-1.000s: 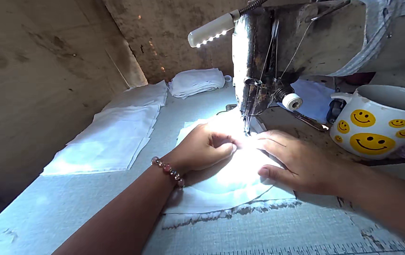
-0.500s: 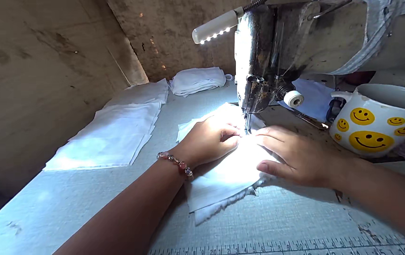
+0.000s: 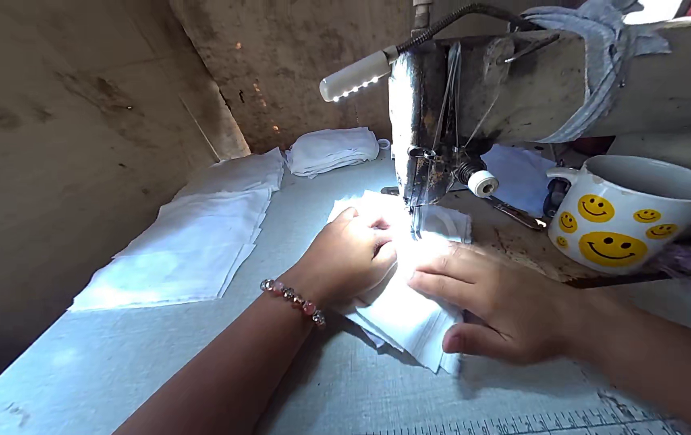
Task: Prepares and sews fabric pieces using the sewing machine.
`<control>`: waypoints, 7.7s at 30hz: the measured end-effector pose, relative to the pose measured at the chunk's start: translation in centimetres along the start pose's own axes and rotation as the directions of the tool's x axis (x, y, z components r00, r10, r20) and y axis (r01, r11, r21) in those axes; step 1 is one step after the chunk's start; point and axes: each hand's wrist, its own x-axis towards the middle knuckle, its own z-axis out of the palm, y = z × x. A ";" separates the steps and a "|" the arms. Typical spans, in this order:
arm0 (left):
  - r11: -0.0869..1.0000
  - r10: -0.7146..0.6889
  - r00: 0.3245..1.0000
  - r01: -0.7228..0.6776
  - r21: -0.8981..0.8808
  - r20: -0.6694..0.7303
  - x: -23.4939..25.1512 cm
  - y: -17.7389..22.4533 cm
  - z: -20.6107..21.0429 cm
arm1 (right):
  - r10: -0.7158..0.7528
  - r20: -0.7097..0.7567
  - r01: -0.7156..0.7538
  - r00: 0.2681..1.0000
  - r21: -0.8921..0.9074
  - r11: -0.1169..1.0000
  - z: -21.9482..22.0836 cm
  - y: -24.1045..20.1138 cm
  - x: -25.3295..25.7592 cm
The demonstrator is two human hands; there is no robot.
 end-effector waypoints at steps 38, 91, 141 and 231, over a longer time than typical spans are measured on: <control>0.981 0.064 0.998 -0.067 0.180 0.024 -1.1 0.0 -1.0 | 0.175 0.040 -0.171 0.984 -0.087 0.981 -1.3 1.9 0.1; 0.914 -0.401 0.901 0.382 -0.135 -0.165 -3.4 -8.2 -5.1 | 0.452 0.274 -0.453 0.849 -0.063 0.889 -1.5 2.0 0.4; 0.986 -0.147 0.898 0.168 -0.016 0.416 -4.5 5.9 -1.4 | 0.189 0.247 -0.229 0.950 0.148 0.962 -2.3 1.4 -0.1; 0.873 -0.458 0.736 0.477 0.098 0.499 -0.6 9.1 -1.2 | -0.015 -0.105 0.007 0.994 -0.074 0.997 0.3 1.6 -0.3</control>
